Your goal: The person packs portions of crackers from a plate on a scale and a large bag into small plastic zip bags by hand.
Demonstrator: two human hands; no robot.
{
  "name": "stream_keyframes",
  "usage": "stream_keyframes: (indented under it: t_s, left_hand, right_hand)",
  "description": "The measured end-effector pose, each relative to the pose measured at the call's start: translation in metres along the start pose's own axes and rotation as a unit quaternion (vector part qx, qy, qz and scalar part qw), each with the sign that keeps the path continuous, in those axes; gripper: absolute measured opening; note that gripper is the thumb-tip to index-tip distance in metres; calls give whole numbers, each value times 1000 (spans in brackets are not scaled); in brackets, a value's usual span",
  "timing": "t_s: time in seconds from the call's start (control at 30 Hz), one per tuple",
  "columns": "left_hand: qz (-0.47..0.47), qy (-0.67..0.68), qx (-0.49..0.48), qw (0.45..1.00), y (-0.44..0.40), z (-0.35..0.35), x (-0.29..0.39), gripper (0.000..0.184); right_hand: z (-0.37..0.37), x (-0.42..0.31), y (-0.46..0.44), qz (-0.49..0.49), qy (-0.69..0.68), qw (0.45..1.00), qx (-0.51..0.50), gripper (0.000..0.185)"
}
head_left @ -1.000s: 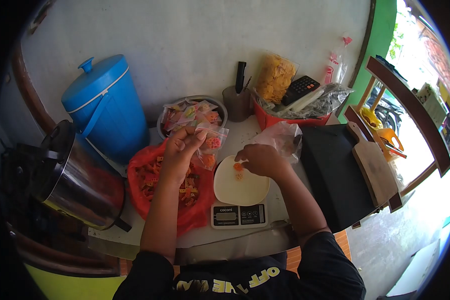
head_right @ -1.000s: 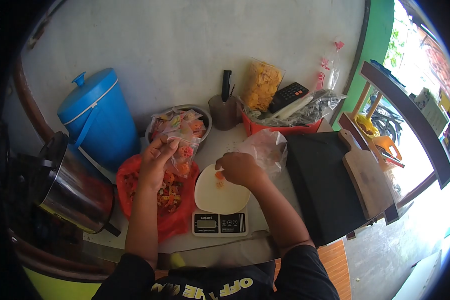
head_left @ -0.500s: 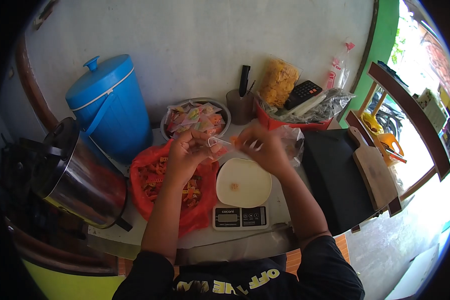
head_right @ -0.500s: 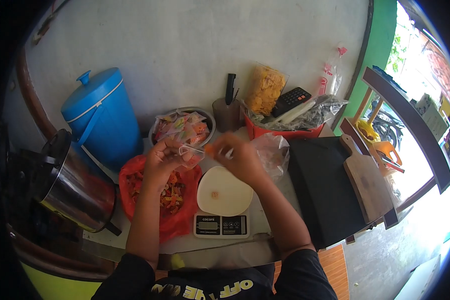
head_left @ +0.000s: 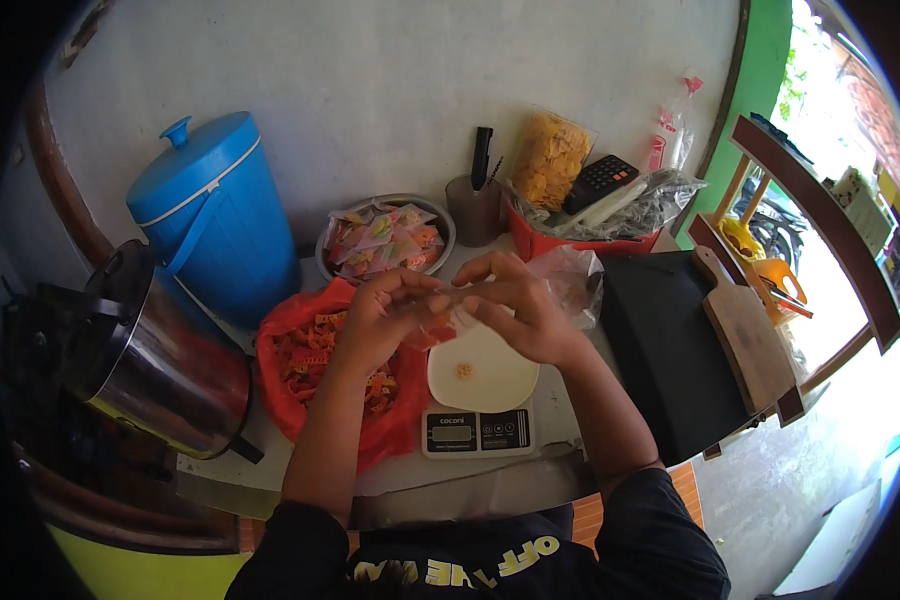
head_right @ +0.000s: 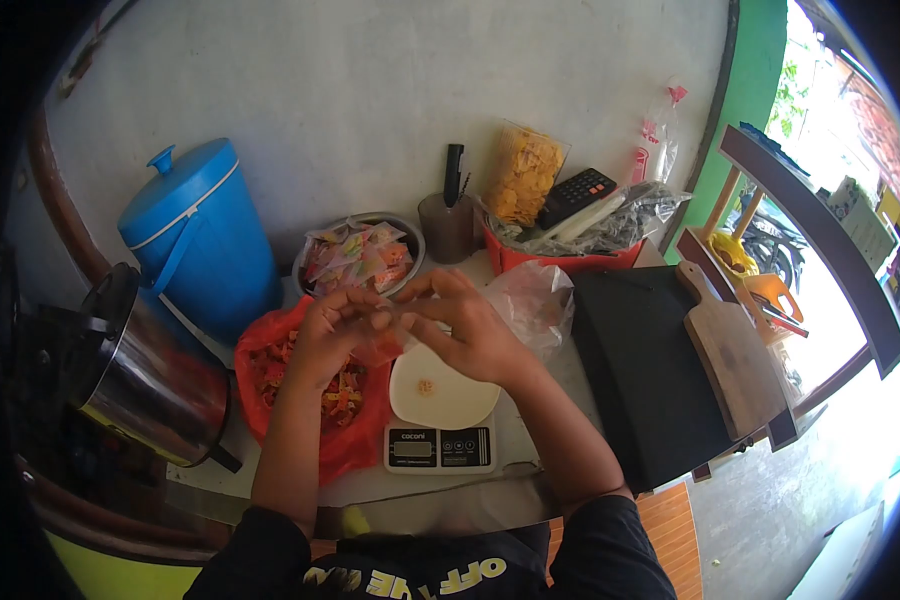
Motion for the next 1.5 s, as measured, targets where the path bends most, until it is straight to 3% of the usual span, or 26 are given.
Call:
stream_keyframes:
  t_s: [0.03, 0.13, 0.23, 0.43, 0.53, 0.67, 0.7, 0.77, 0.83, 0.93, 1.03, 1.23, 1.33, 1.43, 1.5]
  left_hand:
    - [22, 2, 18, 1000, -3, -3, -6, 20]
    - [70, 8, 84, 994, -4, -13, 2, 20]
    - [76, -3, 138, 988, -4, -26, 4, 18]
    - [40, 12, 166, 985, 3, -32, 19, 19]
    - [91, 28, 163, 982, 1, -35, 18, 23]
    - [149, -6, 145, 978, -5, -35, 7, 28]
    - [110, 4, 141, 984, -3, -30, 9, 29]
    - [34, 24, 130, 991, 2, -18, 18, 30]
    - [51, 14, 102, 993, 0, -14, 11, 28]
    - [41, 34, 75, 996, 1, -3, 10, 28]
    - [67, 21, 60, 996, -1, -2, 4, 28]
    - [70, 51, 49, 995, -1, -2, 0, 23]
    - [66, 90, 55, 992, -2, -1, -1, 20]
    - [38, 110, 67, 991, 1, 9, 10, 19]
    - [23, 90, 53, 994, 2, 11, 12, 17]
  right_hand:
    - [1, 3, 0, 18, -41, 999, 5, 20]
    - [-4, 12, 4, 166, 12, 986, -29, 22]
    - [13, 36, 24, 205, 90, 938, -264, 24]
    - [45, 52, 40, 256, 131, 881, -377, 26]
    - [43, 59, 40, 272, 128, 880, -368, 28]
    - [20, 36, 15, 221, 82, 965, -117, 24]
    - [14, 29, 10, 199, 66, 977, -27, 22]
    - [8, 23, 6, 159, -29, 980, 115, 20]
    - [8, 20, 6, 123, -182, 951, 217, 21]
    - [12, 4, 4, 134, -249, 930, 235, 19]
    - [8, -4, 5, 85, 10, 984, 156, 15]
    - [6, -6, 0, -35, 89, 994, 57, 21]
    - [8, -9, -3, -49, 77, 995, 47, 25]
    - [4, 2, 5, 166, -86, 981, 50, 21]
    - [3, 11, 7, 170, -144, 970, 96, 20]
Point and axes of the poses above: each hand's wrist, its own y-axis away from the middle knuckle, its own z-axis out of the palm, x = y × z, the point moved 2 cm from there along -y, towards the middle knuckle, and after that the axes turned 9 degrees about -y, right-handed, at the moved point
